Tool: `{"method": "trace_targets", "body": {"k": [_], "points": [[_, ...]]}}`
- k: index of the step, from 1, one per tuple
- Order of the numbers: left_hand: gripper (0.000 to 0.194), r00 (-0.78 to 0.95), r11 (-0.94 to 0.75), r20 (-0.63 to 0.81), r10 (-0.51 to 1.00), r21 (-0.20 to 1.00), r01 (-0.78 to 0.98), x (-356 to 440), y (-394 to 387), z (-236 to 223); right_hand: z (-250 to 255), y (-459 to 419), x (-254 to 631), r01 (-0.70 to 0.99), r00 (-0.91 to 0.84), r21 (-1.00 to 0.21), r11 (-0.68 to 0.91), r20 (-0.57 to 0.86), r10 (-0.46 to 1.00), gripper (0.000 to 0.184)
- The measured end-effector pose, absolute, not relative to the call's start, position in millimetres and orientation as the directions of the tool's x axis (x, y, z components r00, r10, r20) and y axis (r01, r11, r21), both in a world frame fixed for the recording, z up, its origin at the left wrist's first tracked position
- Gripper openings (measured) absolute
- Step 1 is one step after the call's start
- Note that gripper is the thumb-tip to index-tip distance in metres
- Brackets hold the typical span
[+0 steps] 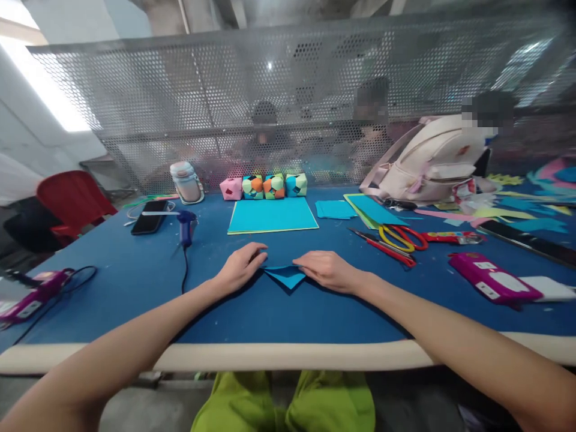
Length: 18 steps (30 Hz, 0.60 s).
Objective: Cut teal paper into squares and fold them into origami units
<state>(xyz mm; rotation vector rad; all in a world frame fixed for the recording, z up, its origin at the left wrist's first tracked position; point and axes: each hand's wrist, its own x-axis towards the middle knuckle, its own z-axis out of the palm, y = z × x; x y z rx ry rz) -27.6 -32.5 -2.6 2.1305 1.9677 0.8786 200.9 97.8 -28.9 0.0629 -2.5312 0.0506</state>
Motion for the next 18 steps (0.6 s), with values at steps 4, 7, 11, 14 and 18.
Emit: {"method": "trace_targets", "body": {"k": [4, 7, 11, 14, 18], "points": [[0.037, -0.036, -0.122, 0.312, 0.949, 0.472, 0.873, -26.8, -30.7, -1.3, -28.5, 101.3, 203.8, -0.04, -0.833, -0.026, 0.999, 0.553, -0.019, 0.031], [0.039, -0.036, -0.124, 0.321, 0.946, 0.465, 0.877, -27.0, -29.8, -1.8, -27.5, 103.2, 205.5, -0.023, -0.835, 0.011, 1.0, 0.549, -0.025, 0.031], [0.038, -0.028, -0.128, 0.331, 0.943, 0.439, 0.89, -28.6, -28.6, -4.0, -27.5, 106.1, 206.7, 0.024, -0.841, 0.037, 0.999, 0.541, 0.0, 0.032], [0.036, -0.022, -0.128, 0.346, 0.938, 0.403, 0.906, -29.6, -27.0, -5.2, -28.4, 108.0, 206.8, 0.055, -0.848, 0.033, 0.998, 0.529, 0.029, 0.032], [0.035, 0.003, -0.122, 0.329, 0.944, 0.342, 0.932, -28.2, -25.8, -6.5, -30.0, 108.2, 207.2, 0.065, -0.859, -0.001, 0.998, 0.509, 0.057, 0.031]]}}
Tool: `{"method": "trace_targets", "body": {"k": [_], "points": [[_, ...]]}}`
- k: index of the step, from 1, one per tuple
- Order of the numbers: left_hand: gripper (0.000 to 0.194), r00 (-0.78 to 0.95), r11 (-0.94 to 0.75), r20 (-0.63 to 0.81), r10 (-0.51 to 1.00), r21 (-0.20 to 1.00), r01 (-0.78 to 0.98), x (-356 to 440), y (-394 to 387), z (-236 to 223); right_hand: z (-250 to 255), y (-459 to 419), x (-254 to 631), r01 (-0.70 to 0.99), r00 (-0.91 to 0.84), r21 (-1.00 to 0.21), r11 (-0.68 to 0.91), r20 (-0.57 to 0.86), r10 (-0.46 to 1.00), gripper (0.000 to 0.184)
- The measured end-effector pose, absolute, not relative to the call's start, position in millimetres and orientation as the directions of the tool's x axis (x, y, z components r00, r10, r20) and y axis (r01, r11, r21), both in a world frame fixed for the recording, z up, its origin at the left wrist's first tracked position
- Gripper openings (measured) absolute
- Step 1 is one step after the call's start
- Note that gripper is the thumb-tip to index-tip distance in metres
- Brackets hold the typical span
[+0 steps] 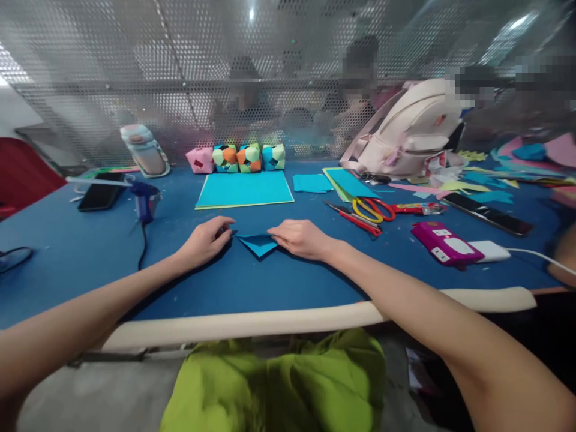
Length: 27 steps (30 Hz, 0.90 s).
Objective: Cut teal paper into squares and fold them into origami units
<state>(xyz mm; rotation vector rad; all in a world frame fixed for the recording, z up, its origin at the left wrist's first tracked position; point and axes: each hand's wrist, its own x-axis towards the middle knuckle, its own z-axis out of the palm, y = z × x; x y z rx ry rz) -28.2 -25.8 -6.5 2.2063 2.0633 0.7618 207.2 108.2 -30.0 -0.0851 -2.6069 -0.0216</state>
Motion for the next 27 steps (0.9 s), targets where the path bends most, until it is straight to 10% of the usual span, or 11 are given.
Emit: {"method": "trace_targets", "body": {"k": [27], "points": [[0.04, 0.013, -0.132, 0.39, 0.921, 0.278, 0.951, -25, -21, -17, -35, 105, 204, 0.181, -0.862, 0.082, 0.98, 0.492, 0.117, 0.027]]}}
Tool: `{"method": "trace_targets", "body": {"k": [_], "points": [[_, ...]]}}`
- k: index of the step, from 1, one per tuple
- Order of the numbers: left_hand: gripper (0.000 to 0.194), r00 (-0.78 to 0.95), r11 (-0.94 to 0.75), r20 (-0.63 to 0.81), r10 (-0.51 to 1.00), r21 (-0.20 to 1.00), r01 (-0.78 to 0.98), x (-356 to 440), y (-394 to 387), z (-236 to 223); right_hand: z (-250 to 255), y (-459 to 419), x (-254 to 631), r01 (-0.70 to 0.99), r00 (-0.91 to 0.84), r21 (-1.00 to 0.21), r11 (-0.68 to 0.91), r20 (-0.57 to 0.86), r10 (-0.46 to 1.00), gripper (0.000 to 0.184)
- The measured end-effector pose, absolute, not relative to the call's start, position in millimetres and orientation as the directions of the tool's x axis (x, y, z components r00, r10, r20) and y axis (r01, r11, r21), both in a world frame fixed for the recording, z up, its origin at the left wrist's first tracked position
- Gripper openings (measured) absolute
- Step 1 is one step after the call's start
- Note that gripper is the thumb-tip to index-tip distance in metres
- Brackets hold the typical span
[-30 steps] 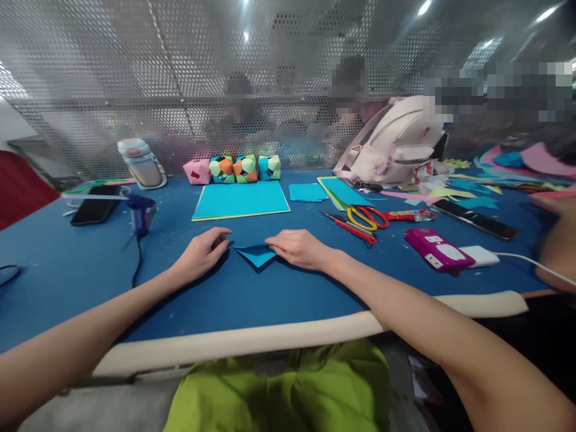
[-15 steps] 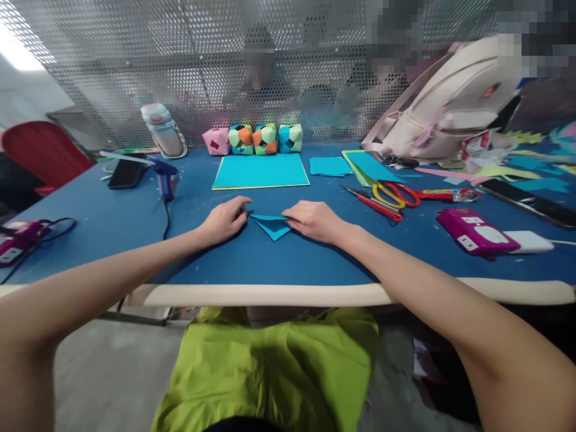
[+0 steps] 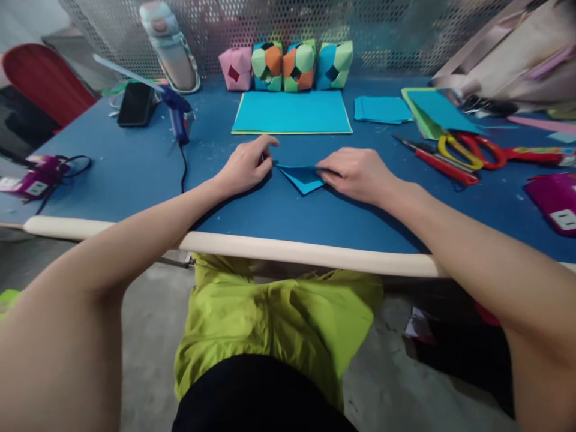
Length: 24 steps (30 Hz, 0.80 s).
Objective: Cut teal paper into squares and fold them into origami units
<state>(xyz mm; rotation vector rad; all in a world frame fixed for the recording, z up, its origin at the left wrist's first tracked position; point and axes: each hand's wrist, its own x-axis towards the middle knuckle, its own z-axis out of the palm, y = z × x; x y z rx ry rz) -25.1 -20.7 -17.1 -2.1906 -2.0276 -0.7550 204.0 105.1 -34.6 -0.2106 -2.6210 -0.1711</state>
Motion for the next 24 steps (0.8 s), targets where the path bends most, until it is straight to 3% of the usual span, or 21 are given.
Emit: {"method": "trace_targets", "body": {"k": [14, 17, 19, 24], "points": [[0.033, 0.096, -0.171, 0.287, 0.953, 0.246, 0.954, -20, -25, -9, -24, 92, 204, 0.287, -0.876, 0.017, 0.958, 0.409, 0.256, 0.034], [0.031, 0.114, -0.185, 0.287, 0.951, 0.234, 0.954, -18, -27, -7, -20, 88, 204, 0.321, -0.846, -0.051, 0.946, 0.433, 0.31, 0.038], [0.029, 0.063, -0.166, 0.329, 0.942, 0.297, 0.94, -15, -29, -5, -19, 87, 205, 0.317, -0.806, -0.144, 0.937, 0.48, 0.346, 0.041], [0.022, -0.208, -0.072, 0.324, 0.923, 0.675, 0.734, -3, -33, 9, -15, 86, 204, 0.25, -0.691, -0.433, 0.866, 0.547, 0.473, 0.047]]}}
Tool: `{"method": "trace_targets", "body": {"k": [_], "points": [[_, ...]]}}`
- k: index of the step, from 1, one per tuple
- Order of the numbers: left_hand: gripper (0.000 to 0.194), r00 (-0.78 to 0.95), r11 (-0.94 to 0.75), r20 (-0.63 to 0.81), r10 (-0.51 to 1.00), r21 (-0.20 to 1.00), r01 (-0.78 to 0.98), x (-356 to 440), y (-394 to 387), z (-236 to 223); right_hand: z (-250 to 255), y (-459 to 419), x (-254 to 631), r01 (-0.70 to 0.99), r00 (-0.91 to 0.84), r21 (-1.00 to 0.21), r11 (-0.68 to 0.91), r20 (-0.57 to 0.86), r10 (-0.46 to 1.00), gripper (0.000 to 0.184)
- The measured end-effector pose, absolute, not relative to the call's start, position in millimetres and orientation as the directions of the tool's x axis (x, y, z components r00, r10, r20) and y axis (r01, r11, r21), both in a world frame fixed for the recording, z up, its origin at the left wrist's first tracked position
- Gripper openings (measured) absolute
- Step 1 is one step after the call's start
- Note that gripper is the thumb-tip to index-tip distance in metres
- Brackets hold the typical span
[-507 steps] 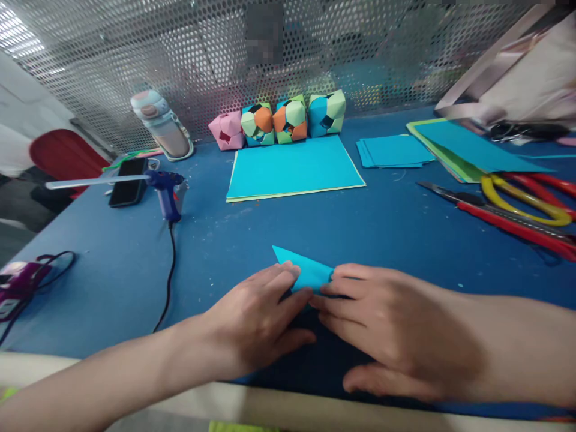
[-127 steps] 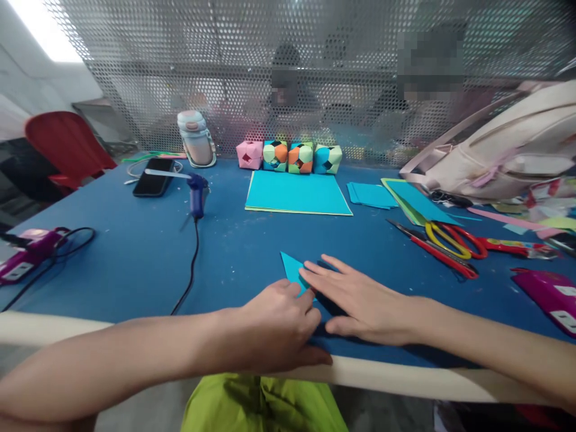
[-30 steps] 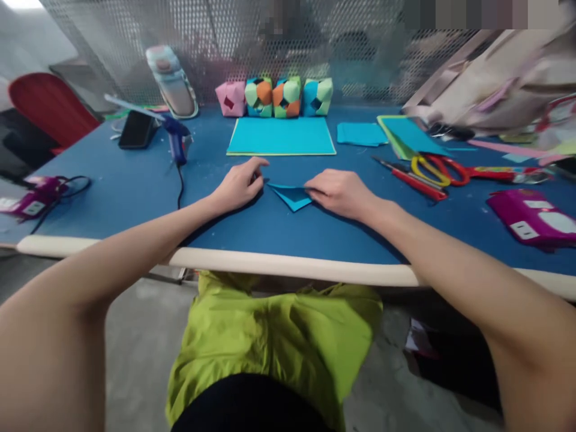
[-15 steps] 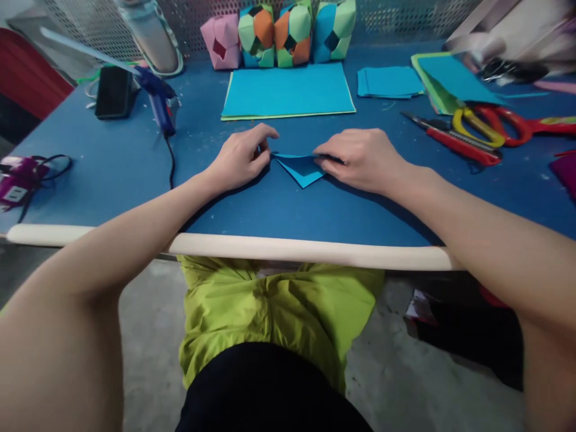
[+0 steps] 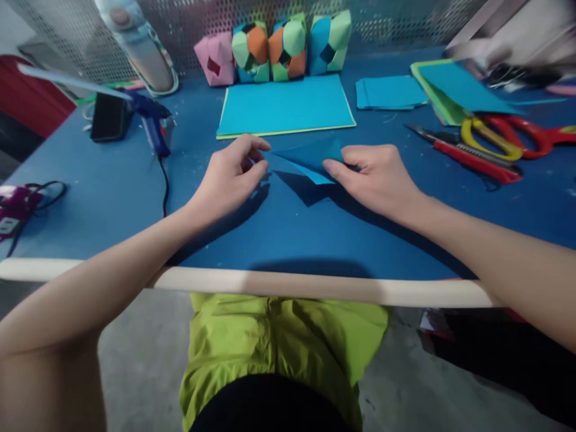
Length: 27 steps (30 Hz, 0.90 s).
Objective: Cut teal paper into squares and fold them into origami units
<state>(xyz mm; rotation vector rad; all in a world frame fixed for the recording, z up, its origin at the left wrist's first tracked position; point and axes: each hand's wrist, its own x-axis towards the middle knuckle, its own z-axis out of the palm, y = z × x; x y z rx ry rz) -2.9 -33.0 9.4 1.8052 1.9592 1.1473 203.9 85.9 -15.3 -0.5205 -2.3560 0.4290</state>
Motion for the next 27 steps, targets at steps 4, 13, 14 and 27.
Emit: {"method": "trace_targets", "body": {"k": [4, 13, 14, 27], "points": [[0.034, -0.295, 0.008, 0.145, 0.945, 0.888, 0.46, 7, -31, 21, -11, 80, 201, 0.162, -0.623, -0.546, 0.822, 0.59, 0.514, 0.045], [0.06, -0.326, 0.125, -0.114, 0.938, 0.992, 0.011, 31, -19, 20, -9, 76, 202, 0.118, -0.623, -0.675, 0.729, 0.521, 0.584, 0.039], [0.061, -0.304, 0.123, -0.138, 0.943, 0.99, -0.069, 34, -19, 21, -10, 75, 202, 0.108, -0.624, -0.654, 0.749, 0.541, 0.563, 0.037], [0.08, -0.257, 0.131, -0.198, 0.946, 0.957, -0.258, 39, -28, 19, -2, 73, 200, 0.116, -0.658, -0.954, 0.276, 0.134, 0.741, 0.028]]}}
